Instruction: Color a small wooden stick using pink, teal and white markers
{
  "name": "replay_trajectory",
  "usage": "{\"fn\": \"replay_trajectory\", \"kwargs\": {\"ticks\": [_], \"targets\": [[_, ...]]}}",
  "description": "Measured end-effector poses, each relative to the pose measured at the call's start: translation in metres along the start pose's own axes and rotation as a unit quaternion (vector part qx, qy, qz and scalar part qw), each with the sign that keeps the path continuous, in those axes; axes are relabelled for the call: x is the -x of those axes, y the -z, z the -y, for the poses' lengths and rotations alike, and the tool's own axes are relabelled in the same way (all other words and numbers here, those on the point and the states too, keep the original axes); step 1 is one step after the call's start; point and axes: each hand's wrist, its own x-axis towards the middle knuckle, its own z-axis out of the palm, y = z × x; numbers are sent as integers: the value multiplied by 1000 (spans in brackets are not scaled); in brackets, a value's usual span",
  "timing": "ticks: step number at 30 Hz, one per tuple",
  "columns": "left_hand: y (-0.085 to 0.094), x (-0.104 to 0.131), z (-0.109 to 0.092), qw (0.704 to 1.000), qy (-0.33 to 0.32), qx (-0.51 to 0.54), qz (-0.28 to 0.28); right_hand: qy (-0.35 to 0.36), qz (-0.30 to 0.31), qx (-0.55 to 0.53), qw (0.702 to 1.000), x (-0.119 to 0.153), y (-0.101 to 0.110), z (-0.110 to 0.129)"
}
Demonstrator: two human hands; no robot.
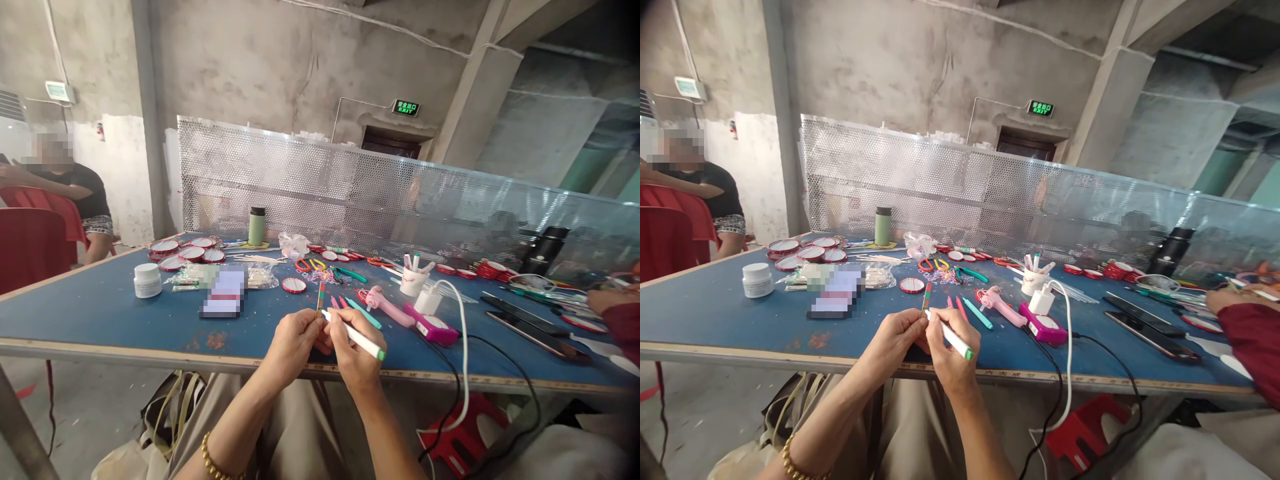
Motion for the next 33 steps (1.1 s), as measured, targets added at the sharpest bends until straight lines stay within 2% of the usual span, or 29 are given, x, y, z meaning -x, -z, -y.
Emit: {"fn": "replay_trajectory", "kwargs": {"ticks": [12, 33], "targets": [[0, 0, -1, 999, 1, -39, -13, 3, 15, 8, 1000, -1, 0, 0], [1, -1, 1, 999, 0, -35, -7, 11, 14, 29, 999, -3, 1, 2]]}}
